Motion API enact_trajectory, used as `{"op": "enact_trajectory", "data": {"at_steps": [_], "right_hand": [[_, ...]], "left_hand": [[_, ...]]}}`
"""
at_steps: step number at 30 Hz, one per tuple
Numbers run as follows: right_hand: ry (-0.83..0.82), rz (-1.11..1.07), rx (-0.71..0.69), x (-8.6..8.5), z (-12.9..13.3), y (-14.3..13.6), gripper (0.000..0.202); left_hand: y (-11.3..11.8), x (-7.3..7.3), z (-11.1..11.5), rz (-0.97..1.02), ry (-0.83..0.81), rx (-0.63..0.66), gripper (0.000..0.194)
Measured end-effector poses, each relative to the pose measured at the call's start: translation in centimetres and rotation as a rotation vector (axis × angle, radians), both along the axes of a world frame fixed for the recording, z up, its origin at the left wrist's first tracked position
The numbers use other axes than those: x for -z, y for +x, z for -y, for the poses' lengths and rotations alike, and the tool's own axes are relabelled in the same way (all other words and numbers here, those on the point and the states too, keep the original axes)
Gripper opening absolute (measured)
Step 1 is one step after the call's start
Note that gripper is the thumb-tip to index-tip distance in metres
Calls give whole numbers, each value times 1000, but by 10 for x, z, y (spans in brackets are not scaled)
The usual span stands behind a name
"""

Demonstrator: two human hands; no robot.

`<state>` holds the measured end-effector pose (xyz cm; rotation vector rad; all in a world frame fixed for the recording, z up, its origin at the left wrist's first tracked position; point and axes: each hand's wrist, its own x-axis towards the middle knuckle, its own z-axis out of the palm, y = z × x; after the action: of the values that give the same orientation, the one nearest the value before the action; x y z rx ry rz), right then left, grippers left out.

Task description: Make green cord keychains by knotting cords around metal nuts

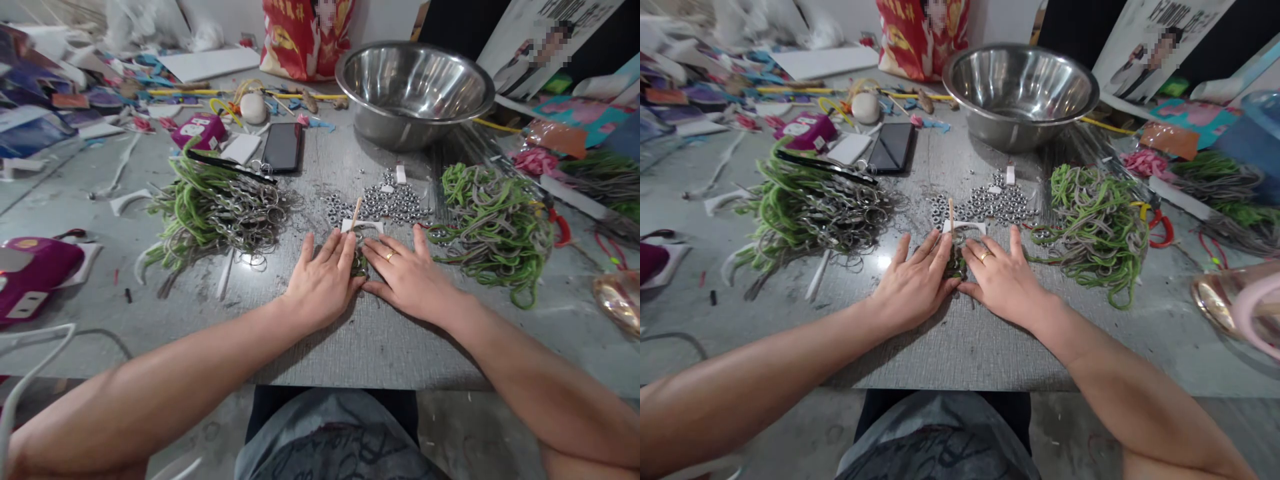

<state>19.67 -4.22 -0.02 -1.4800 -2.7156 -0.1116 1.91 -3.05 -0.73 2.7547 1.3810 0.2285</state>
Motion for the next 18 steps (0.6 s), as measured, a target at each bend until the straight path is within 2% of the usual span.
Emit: {"op": "enact_trajectory", "data": {"at_steps": [7,13,18], "right_hand": [[18,23,23,1,2,0,64],[50,108,60,-4,7,-3,75],[114,157,147,-5,11,-3,81]], "left_hand": [[-3,2,5,-16,8,-2,63],[-6,-4,11,-121,67,-23,74],[-9,-8,12,-154,84,-42,77]]}}
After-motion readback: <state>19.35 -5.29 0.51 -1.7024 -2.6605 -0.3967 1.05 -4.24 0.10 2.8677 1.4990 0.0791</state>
